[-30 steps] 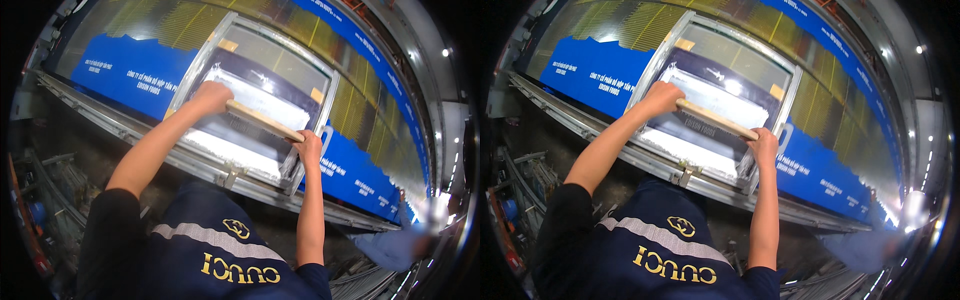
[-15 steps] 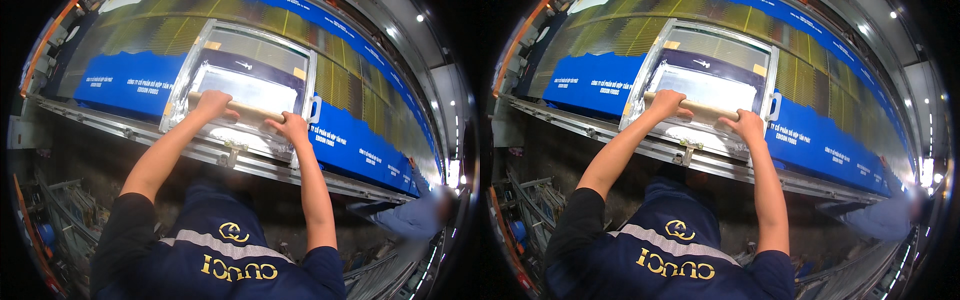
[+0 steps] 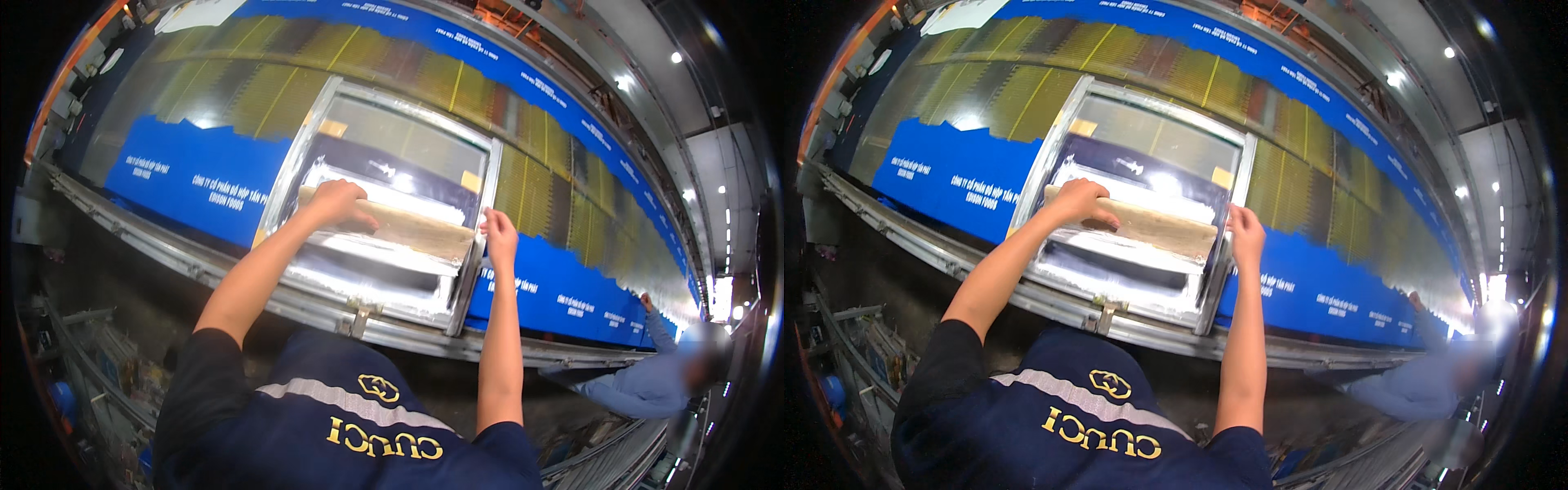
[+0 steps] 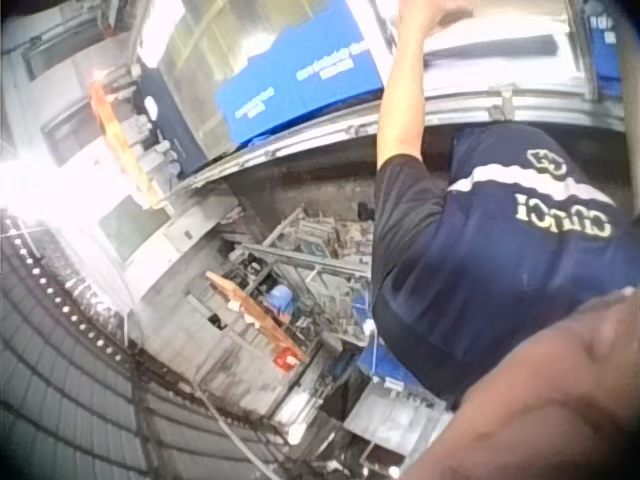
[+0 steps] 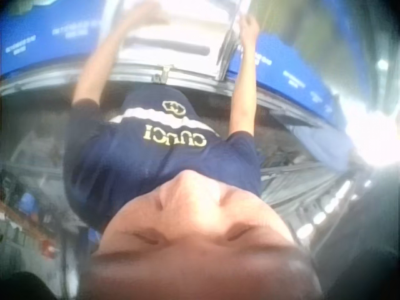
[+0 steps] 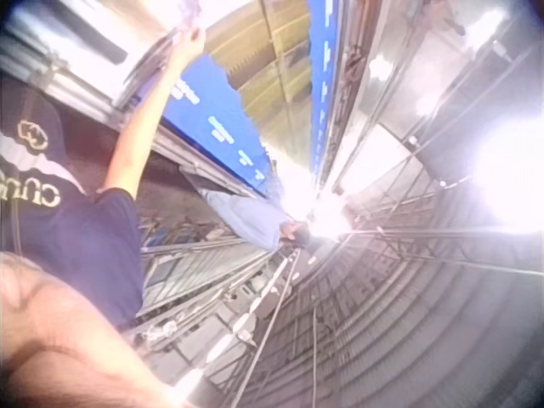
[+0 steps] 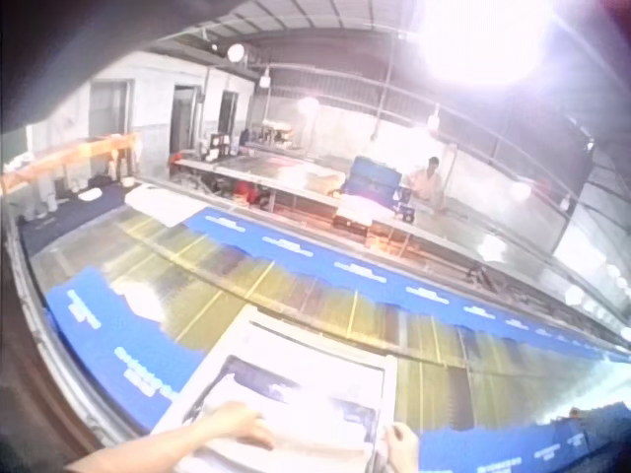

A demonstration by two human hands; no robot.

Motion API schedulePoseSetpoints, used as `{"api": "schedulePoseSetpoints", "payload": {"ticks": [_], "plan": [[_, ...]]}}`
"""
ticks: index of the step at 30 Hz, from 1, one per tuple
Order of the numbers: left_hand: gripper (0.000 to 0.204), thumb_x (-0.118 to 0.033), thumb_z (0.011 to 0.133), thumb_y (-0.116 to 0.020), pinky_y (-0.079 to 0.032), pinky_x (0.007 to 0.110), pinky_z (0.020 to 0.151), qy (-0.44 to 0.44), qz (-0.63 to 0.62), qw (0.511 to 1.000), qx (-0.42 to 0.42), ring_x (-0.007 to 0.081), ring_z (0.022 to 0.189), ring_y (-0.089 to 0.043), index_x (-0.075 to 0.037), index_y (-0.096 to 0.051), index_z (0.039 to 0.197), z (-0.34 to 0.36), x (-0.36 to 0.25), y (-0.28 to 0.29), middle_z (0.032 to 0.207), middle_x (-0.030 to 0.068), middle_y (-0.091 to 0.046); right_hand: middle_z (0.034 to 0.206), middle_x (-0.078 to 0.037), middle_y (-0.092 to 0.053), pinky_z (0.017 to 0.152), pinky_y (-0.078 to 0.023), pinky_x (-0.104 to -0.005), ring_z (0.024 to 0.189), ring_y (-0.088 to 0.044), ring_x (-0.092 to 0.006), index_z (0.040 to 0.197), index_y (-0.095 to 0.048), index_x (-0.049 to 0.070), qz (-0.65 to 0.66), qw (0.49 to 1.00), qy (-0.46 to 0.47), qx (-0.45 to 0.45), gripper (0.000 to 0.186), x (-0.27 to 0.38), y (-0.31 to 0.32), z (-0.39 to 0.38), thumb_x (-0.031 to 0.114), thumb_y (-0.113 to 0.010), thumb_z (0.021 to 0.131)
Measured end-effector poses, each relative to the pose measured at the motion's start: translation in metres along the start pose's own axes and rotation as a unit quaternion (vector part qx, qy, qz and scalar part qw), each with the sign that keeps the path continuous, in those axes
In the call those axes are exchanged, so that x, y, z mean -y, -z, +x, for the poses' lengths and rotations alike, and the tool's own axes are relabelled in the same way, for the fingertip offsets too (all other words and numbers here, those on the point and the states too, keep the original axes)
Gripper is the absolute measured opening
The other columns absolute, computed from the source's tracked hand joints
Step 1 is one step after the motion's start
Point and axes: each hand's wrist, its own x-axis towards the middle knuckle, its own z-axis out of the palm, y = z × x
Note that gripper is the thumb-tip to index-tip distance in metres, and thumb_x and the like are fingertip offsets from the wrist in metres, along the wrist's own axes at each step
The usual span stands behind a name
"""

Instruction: The person uses a squeegee to pull white ink across a screen printing frame mounted on a large blue banner. After completing the print, the person moves the frame to a workbench, picks up a small container of white paste, and uses a spatula to spread the paste onto the screen mesh.

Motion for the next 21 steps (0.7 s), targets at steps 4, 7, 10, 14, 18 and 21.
{"api": "schedulePoseSetpoints", "payload": {"ticks": [4,7,10,14,18,21], "plan": [[0.049,-0.057,0.064,-0.076,-0.045,0.038,0.071,-0.097,0.135,0.976,-0.142,0.0244,0.082,-0.063,-0.013,-0.065,0.084,0.031,-0.007,-0.005,0.078,0.0023,-0.064,0.095,-0.014,-0.064,0.081,-0.048,-0.0369,0.088,-0.062,-0.0245,0.111,-0.066,0.005,-0.242,0.951,0.024,-0.189,0.035,-0.086,0.031,0.021,0.032,-0.065,0.089],[0.042,-0.048,0.066,-0.079,-0.044,0.039,0.072,-0.120,0.100,0.980,-0.126,0.0236,0.085,-0.063,-0.016,-0.065,0.090,0.041,-0.001,-0.004,0.083,0.0015,-0.064,0.101,-0.017,-0.063,0.086,-0.047,-0.0377,0.095,-0.061,-0.0269,0.115,-0.065,0.008,-0.199,0.966,-0.038,-0.158,0.033,-0.101,0.018,0.018,0.029,-0.062,0.089],[0.037,-0.046,0.069,-0.078,-0.049,0.040,0.072,-0.097,0.081,0.990,-0.062,0.0264,0.087,-0.066,-0.019,-0.069,0.094,0.049,-0.003,0.002,0.087,0.0042,-0.069,0.102,-0.017,-0.065,0.085,-0.047,-0.0373,0.093,-0.062,-0.0247,0.115,-0.065,0.008,-0.109,0.975,0.027,-0.192,0.030,-0.104,0.005,0.027,0.025,-0.060,0.091],[0.029,-0.037,0.070,-0.077,-0.053,0.042,0.069,-0.048,0.134,0.990,-0.018,0.0284,0.080,-0.068,-0.023,-0.073,0.095,0.040,-0.004,0.004,0.083,0.0078,-0.071,0.100,-0.016,-0.068,0.084,-0.048,-0.0368,0.092,-0.064,-0.0259,0.113,-0.066,0.007,-0.063,0.987,-0.113,-0.093,0.027,-0.093,0.007,0.037,0.021,-0.058,0.091],[0.026,-0.024,0.072,-0.073,-0.052,0.041,0.074,-0.043,0.114,0.990,-0.071,0.0272,0.080,-0.068,-0.026,-0.074,0.098,-0.012,-0.006,-0.017,0.080,0.0065,-0.071,0.081,-0.005,-0.067,0.061,-0.048,-0.0300,0.065,-0.059,-0.0138,0.110,-0.066,0.005,-0.026,0.992,-0.009,-0.124,0.023,-0.110,0.016,0.054,0.014,-0.061,0.089],[0.027,-0.014,0.073,-0.067,-0.047,0.041,0.073,-0.034,0.082,0.990,-0.108,0.0248,0.081,-0.068,-0.022,-0.073,0.098,-0.078,-0.023,-0.049,0.083,0.0051,-0.071,0.080,-0.003,-0.065,0.056,-0.045,-0.0258,0.061,-0.054,-0.0099,0.111,-0.065,0.004,0.039,0.990,0.006,-0.137,0.022,-0.111,0.036,0.053,0.012,-0.059,0.091]]}}
